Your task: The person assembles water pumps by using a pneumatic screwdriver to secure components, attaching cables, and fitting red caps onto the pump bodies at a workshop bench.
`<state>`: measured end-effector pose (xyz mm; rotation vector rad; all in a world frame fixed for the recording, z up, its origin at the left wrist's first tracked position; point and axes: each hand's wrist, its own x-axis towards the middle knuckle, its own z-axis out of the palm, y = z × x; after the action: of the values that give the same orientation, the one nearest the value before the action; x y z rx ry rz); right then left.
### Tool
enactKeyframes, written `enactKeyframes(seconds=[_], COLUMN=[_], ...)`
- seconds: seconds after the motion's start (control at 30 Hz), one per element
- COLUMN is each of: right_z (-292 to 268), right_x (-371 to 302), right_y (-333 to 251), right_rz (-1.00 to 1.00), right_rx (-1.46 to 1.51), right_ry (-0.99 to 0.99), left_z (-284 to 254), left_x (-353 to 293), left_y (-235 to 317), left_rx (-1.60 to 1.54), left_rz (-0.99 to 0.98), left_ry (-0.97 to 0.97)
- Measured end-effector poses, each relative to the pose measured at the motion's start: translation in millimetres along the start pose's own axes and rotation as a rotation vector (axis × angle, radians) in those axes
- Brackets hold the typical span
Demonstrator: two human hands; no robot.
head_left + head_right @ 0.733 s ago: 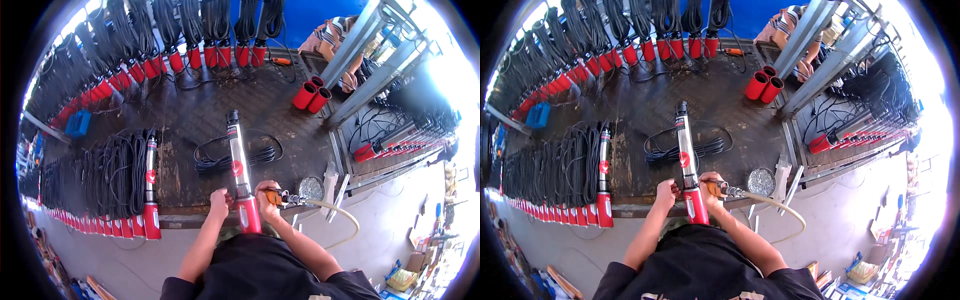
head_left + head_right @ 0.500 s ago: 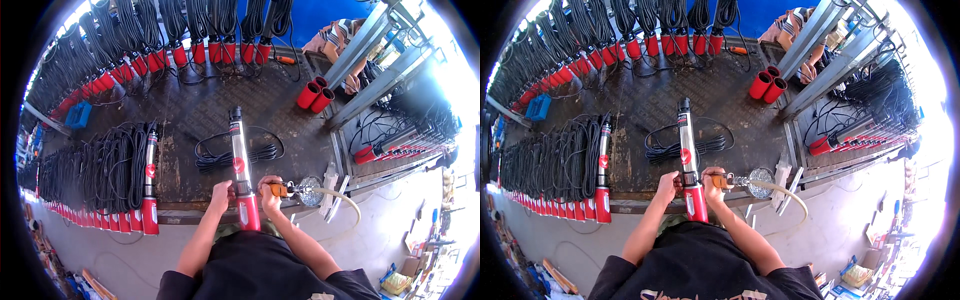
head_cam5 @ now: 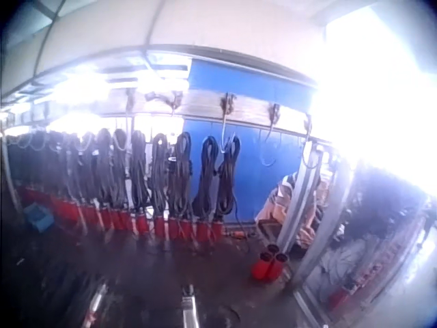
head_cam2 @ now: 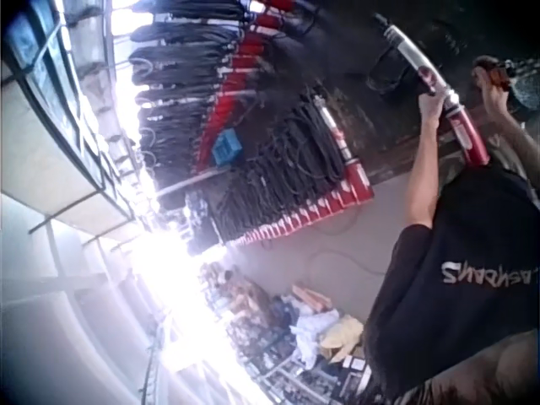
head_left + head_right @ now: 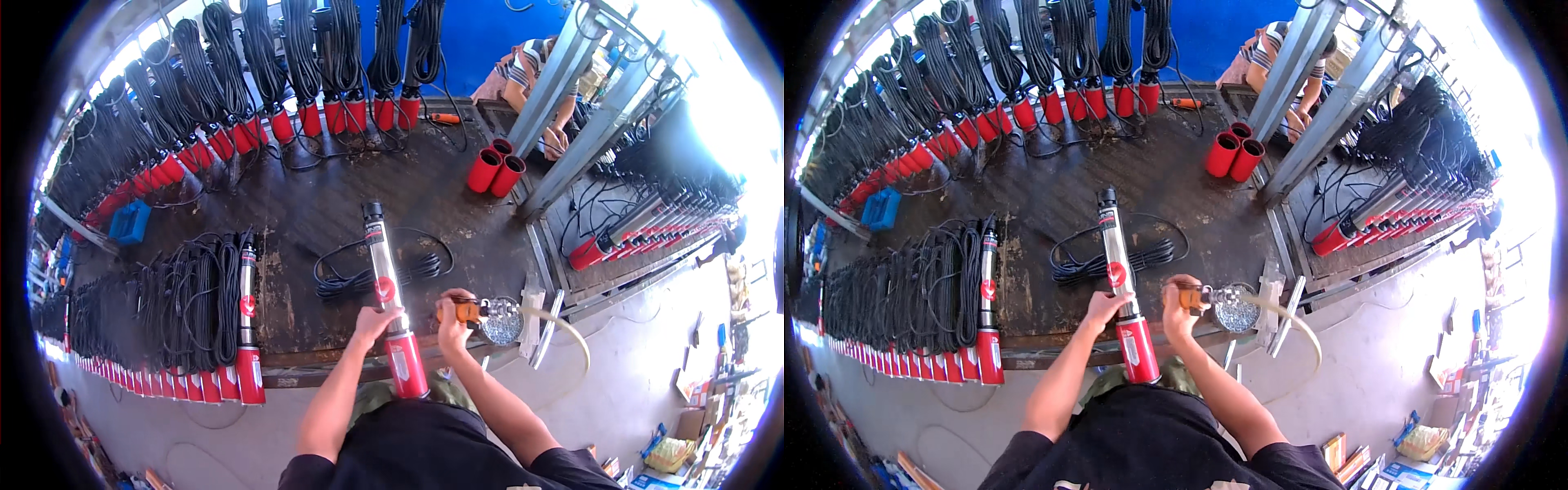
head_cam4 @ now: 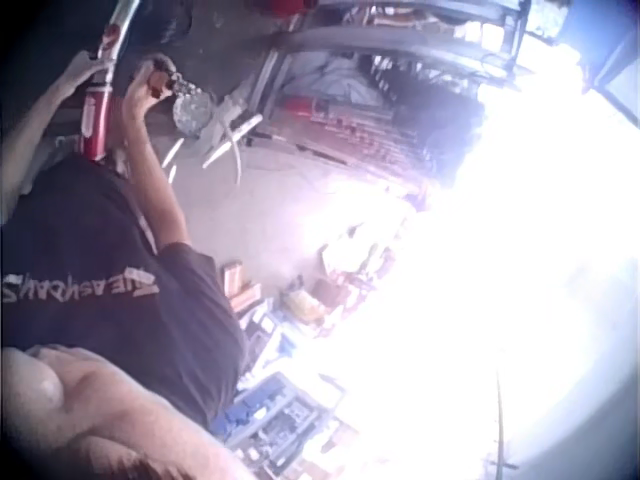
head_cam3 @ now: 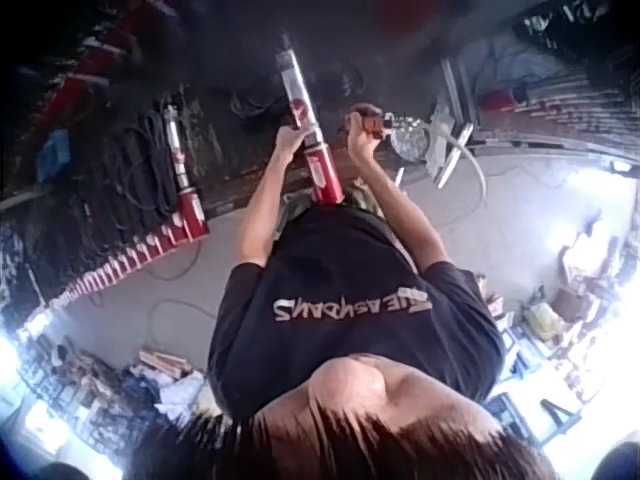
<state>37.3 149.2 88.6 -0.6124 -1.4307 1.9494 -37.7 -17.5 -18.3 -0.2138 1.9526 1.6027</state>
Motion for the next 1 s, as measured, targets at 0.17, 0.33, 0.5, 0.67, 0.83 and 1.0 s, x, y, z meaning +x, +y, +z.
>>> enactKeyframes(seconds=[0.17,0.33,0.5,0.67,0.83,1.0], right_z=[-46.2,-52.1,-34.2,46.9,116.5,150.4], right_x=[24.4,25.9,41.2,20.5,2.1,6.3], right_y=[56.4,82.0,81.5,-8.9,-57.3,-60.1], right_rz=[-0.323,-0.465,-0.357,-0.206,-0.141,-0.149], right_rx=[-0.458,-0.620,-0.622,-0.277,0.256,0.211], right_ry=[-0.112,-0.244,-0.241,-0.538,-0.430,-0.483], left_z=[20.8,-19.3,-34.1,-30.0,-20.2,-34.8], left_x=[-52.3,-67.6,-85.4,-74.1,-50.9,-37.3], left_y=[17.0,-63.5,12.0,62.4,92.9,96.8], left_rx=[0.624,0.124,-0.561,-0.854,-1.294,-1.501], left_rz=[-0.044,0.140,0.024,-0.074,-0.135,-0.032], left_ry=[0.193,0.019,0.025,0.008,-0.305,-0.481])
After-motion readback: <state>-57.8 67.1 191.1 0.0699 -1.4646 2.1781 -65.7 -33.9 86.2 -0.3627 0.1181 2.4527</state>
